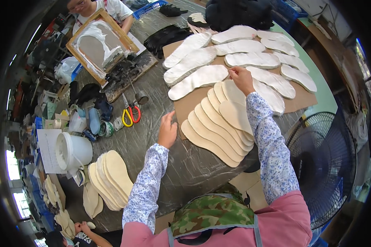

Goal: Sorting and bundling foam shoe insoles at a manufacturing station.

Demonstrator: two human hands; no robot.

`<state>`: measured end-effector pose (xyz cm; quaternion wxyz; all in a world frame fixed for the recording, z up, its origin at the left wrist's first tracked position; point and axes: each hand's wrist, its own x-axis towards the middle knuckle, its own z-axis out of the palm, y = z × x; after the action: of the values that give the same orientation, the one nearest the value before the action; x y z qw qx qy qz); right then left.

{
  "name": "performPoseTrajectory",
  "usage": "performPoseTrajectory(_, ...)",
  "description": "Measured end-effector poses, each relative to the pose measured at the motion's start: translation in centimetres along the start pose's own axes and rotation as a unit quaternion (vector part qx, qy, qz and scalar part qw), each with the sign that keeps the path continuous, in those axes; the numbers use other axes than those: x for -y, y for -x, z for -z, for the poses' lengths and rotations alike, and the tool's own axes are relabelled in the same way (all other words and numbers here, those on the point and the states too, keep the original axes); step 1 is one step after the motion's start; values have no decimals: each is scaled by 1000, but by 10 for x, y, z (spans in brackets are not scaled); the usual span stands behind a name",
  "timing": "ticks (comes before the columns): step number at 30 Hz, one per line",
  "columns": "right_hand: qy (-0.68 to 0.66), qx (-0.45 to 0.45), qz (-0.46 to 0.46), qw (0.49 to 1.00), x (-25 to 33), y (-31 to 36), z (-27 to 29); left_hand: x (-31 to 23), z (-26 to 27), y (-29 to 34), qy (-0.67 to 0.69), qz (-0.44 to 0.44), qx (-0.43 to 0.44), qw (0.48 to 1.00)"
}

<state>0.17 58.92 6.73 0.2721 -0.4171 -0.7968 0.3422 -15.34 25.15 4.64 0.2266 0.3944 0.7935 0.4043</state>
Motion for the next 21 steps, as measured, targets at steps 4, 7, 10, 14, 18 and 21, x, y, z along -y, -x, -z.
performPoseTrajectory(4,69,-16,18,997,-30,-52,-19,-6,-13,-71,11,67,-16,998)
performPoseTrajectory(7,79,-20,5,997,-29,-91,-39,14,-18,-117,-22,68,-128,989)
performPoseTrajectory(10,89,-33,9,995,-24,-125,-54,18,-23,-165,-38,67,-194,978)
performPoseTrajectory(14,85,-47,79,992,1,-179,-83,18,-8,-235,-134,64,-230,962)
performPoseTrajectory(18,182,-80,117,973,-11,-247,-88,-10,-18,-293,-161,213,-135,954)
performPoseTrajectory(21,277,-53,78,956,-2,-278,-108,10,-6,-315,-100,275,-124,948)
